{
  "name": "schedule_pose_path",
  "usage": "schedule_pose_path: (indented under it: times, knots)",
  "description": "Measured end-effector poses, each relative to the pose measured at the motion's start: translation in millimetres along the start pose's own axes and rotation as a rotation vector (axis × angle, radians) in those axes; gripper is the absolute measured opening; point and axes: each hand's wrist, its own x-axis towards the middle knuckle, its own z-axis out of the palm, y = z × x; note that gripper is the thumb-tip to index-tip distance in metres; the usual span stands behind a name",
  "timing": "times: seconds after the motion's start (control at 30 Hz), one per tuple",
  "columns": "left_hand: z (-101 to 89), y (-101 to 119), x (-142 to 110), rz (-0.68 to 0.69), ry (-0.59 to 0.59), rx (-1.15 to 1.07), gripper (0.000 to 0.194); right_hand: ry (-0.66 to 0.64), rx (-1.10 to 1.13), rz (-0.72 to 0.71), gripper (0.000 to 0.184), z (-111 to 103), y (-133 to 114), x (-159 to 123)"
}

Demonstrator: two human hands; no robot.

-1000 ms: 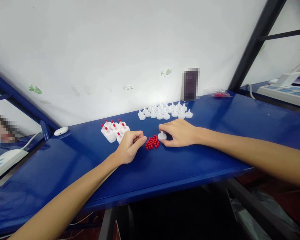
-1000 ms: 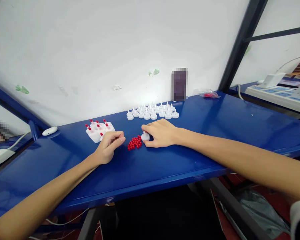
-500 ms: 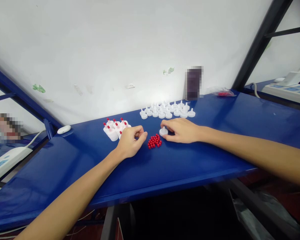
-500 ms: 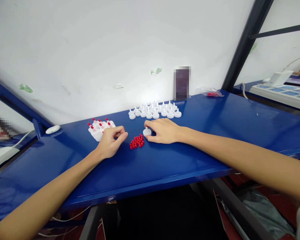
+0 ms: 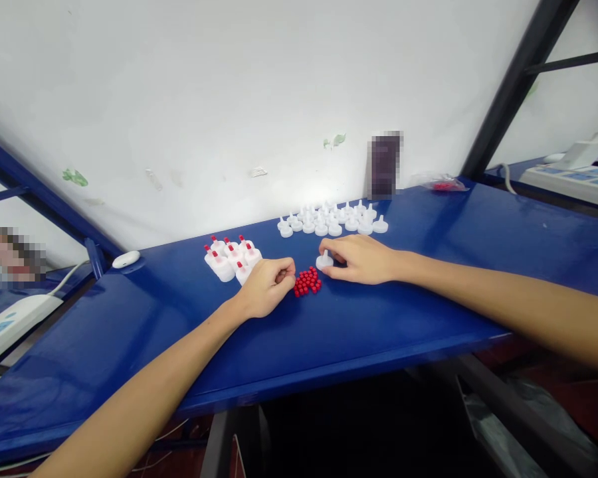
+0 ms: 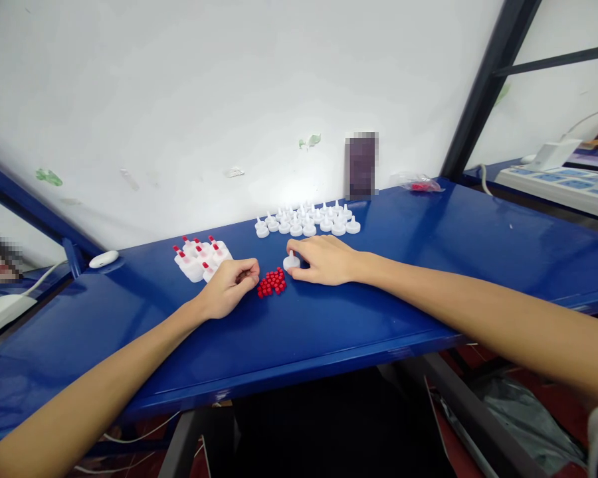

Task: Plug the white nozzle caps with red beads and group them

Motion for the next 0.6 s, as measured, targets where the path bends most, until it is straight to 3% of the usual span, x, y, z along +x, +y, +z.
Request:
schedule_pose_path:
  times: [0.17, 0.3, 0.4, 0.6]
  knots:
    - [-2.1, -0.4, 2.1, 0.037, 0.052, 0.024, 0.02, 0.043, 0.101, 0.002, 0.028, 2.0, 2.8, -1.1]
    - [-5.7, 5.2, 0.2, 0.104, 0.077, 0.031, 0.033, 0.14, 0.387, -0.101, 0.033, 3.7, 2.6, -4.4]
    - [-8.3, 9.4, -1.2, 0.142, 0.095, 0.02, 0.039, 0.09, 0.574, -0.182, 0.038, 2.9, -2.6, -7.0]
    - [-6.4, 10.2, -0.4, 0.1, 0.158, -0.005, 0.043, 0.085, 0.477, -0.234, 0.035, 3.4, -9.9, -7.7]
